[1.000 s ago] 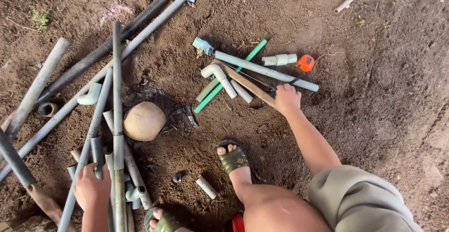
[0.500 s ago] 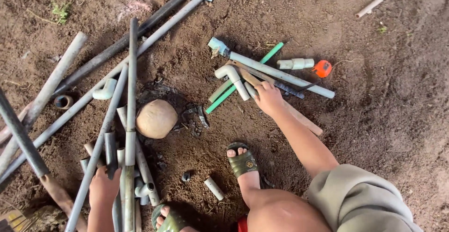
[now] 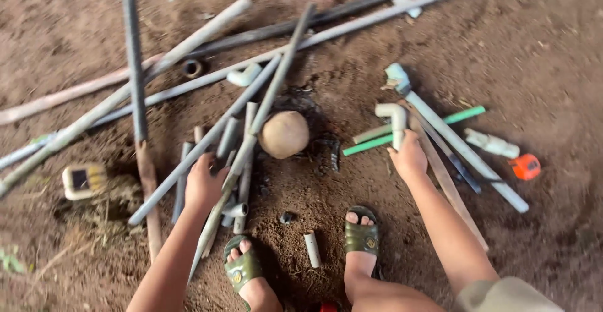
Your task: The person uses a knife to cut into a coconut placed on the ground. They also pick up and examine various PVC pipes and fittings scattered around the work area.
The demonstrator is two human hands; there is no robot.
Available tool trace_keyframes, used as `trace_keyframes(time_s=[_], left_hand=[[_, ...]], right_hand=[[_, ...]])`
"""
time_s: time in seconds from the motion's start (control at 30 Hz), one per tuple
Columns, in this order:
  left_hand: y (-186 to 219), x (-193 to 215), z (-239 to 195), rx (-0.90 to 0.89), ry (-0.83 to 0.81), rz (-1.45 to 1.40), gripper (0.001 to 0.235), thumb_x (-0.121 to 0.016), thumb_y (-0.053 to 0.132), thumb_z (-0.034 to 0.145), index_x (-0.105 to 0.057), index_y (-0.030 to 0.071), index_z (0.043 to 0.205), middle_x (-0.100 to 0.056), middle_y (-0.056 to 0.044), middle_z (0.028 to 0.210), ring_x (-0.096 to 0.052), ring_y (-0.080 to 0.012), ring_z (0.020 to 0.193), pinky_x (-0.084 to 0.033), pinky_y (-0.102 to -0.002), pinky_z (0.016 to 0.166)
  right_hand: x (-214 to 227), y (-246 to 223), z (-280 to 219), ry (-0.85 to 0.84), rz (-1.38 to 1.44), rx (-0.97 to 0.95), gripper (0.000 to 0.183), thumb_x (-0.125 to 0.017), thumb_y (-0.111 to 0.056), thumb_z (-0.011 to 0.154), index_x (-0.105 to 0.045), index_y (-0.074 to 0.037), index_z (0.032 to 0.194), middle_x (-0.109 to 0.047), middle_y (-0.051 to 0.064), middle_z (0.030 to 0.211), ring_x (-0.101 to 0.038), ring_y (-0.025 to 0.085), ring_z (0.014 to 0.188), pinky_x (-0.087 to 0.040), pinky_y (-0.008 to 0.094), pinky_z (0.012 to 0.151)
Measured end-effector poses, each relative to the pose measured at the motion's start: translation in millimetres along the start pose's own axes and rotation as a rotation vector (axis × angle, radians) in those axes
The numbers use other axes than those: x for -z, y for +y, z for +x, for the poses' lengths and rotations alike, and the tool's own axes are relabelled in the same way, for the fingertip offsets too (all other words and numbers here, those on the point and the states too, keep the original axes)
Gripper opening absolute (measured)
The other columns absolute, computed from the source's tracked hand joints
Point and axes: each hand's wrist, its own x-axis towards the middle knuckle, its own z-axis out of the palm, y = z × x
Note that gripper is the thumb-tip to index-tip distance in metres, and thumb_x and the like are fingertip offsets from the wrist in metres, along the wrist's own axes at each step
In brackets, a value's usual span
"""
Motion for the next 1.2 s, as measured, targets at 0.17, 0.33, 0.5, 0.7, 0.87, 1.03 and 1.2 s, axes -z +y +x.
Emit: trace_keyframes(time_s=[0.17,0.33,0.5,0.7,0.87,1.03,1.2], left_hand=[[62,38,-29,-0.197,0.132,-0.157,0.050,-0.072,0.020,0.078,-0.056,0.003,0.122,-0.062,-0.021,0.104,-0.061,-0.0361,0.099,-0.049,-0.045,0.088],[78,28,-51,-0.393,0.141,-0.116,0.048,-0.071,0.022,0.081,-0.058,0.007,0.125,-0.064,-0.017,0.101,-0.063,-0.0332,0.098,-0.051,-0.042,0.084],[85,10,-82,-0.605,0.085,-0.074,0.047,-0.069,0.021,0.081,-0.059,0.013,0.125,-0.065,-0.011,0.099,-0.062,-0.0275,0.098,-0.049,-0.036,0.085],[95,23,-100,-0.702,0.152,0.036,0.046,-0.068,0.025,0.081,-0.058,0.018,0.126,-0.064,-0.004,0.097,-0.059,-0.0214,0.097,-0.050,-0.034,0.082],[92,29,-104,-0.677,0.179,0.133,0.046,-0.063,0.026,0.085,-0.055,0.020,0.130,-0.063,-0.005,0.097,-0.058,-0.0227,0.096,-0.048,-0.037,0.081],[91,29,-109,-0.685,0.233,0.224,0.046,-0.061,0.028,0.086,-0.054,0.021,0.131,-0.063,-0.005,0.094,-0.058,-0.0224,0.093,-0.047,-0.037,0.082],[93,32,-114,-0.701,0.247,0.334,0.045,-0.056,0.028,0.089,-0.050,0.022,0.133,-0.061,-0.007,0.098,-0.055,-0.0244,0.097,-0.045,-0.037,0.078]], right_hand=[[0,-16,-20,-0.098,0.606,-0.169,0.067,-0.072,-0.027,0.071,-0.044,-0.004,0.128,-0.055,0.018,0.117,-0.056,0.032,0.106,-0.050,0.048,0.084],[29,-43,-87,-0.236,1.102,0.044,0.045,-0.053,-0.007,0.085,-0.046,0.002,0.128,-0.059,0.018,0.093,-0.061,0.023,0.074,-0.052,0.034,0.062],[65,-72,-133,-0.392,1.150,0.608,0.035,-0.056,-0.010,0.083,-0.051,0.004,0.114,-0.059,0.017,0.062,-0.056,0.020,0.053,-0.048,0.031,0.051],[81,-82,-153,-0.358,1.240,0.682,0.049,-0.050,-0.001,0.085,-0.032,0.009,0.130,-0.052,0.020,0.085,-0.048,0.016,0.052,-0.044,0.026,0.042],[82,-83,-156,-0.179,0.961,0.734,0.048,-0.056,-0.006,0.083,-0.040,0.008,0.126,-0.058,0.017,0.084,-0.055,0.016,0.058,-0.046,0.030,0.047],[83,-81,-164,-0.090,0.844,0.724,0.042,-0.057,-0.007,0.083,-0.044,0.005,0.121,-0.062,0.017,0.082,-0.058,0.019,0.060,-0.046,0.032,0.049],[77,-77,-165,-0.084,0.815,0.756,0.040,-0.059,-0.007,0.083,-0.041,0.002,0.118,-0.063,0.013,0.085,-0.060,0.017,0.067,-0.047,0.033,0.058]])
